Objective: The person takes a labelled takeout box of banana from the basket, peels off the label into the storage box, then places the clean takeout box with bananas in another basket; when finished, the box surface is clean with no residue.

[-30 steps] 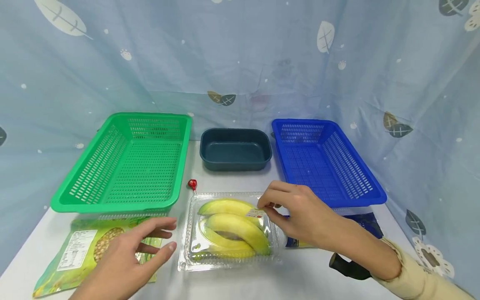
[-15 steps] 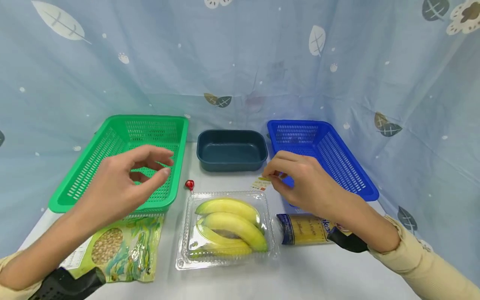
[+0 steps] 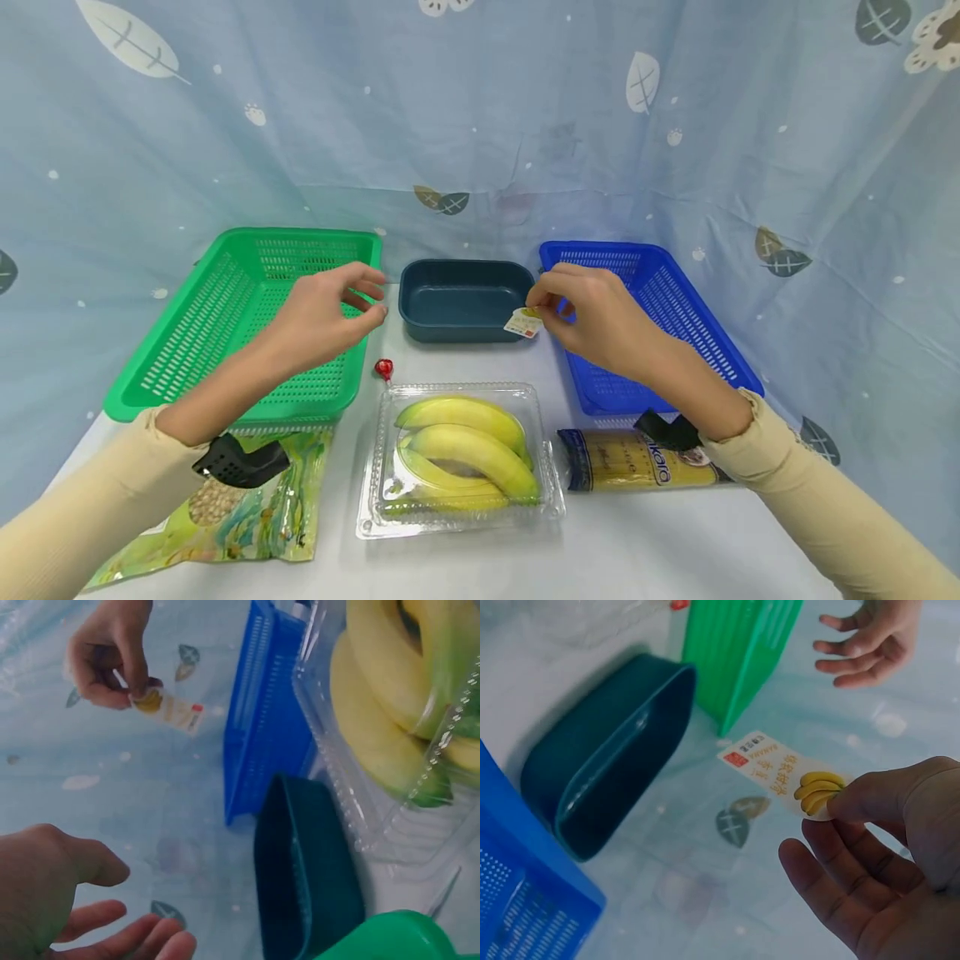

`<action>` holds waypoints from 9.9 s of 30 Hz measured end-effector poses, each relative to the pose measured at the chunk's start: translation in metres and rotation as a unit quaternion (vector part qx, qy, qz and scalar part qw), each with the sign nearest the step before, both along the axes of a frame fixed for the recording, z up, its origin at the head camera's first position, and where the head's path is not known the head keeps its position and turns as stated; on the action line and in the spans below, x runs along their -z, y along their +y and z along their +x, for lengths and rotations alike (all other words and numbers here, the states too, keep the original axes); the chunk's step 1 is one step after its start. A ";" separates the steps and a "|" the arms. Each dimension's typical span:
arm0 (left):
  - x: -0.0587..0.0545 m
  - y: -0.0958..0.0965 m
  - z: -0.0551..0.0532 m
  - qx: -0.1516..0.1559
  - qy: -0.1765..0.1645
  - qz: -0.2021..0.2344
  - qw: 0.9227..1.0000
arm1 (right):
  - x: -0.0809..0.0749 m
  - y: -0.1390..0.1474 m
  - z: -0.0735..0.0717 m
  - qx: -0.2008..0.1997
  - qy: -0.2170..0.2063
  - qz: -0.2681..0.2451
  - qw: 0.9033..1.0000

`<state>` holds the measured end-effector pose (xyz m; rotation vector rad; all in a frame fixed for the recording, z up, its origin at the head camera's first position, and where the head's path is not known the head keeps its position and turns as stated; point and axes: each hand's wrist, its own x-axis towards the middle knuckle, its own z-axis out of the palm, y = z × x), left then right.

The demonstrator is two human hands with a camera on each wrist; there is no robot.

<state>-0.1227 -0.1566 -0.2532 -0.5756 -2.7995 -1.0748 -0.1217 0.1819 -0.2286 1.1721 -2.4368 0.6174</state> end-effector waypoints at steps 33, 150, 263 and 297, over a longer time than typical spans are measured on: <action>0.046 0.045 -0.111 -0.002 -0.196 -0.123 0.973 | 0.057 -0.036 -0.123 0.095 -0.153 0.134 0.974; 0.033 0.057 -0.105 0.005 -0.153 -0.178 0.972 | 0.064 0.016 -0.050 0.120 -0.185 0.046 0.974; 0.089 0.048 0.100 -0.090 -0.168 0.247 0.950 | 0.105 0.008 0.137 0.242 -0.438 -0.309 0.809; 0.041 -0.034 0.084 0.058 -0.267 0.459 0.845 | 0.029 -0.016 0.024 0.035 -0.342 -0.280 0.896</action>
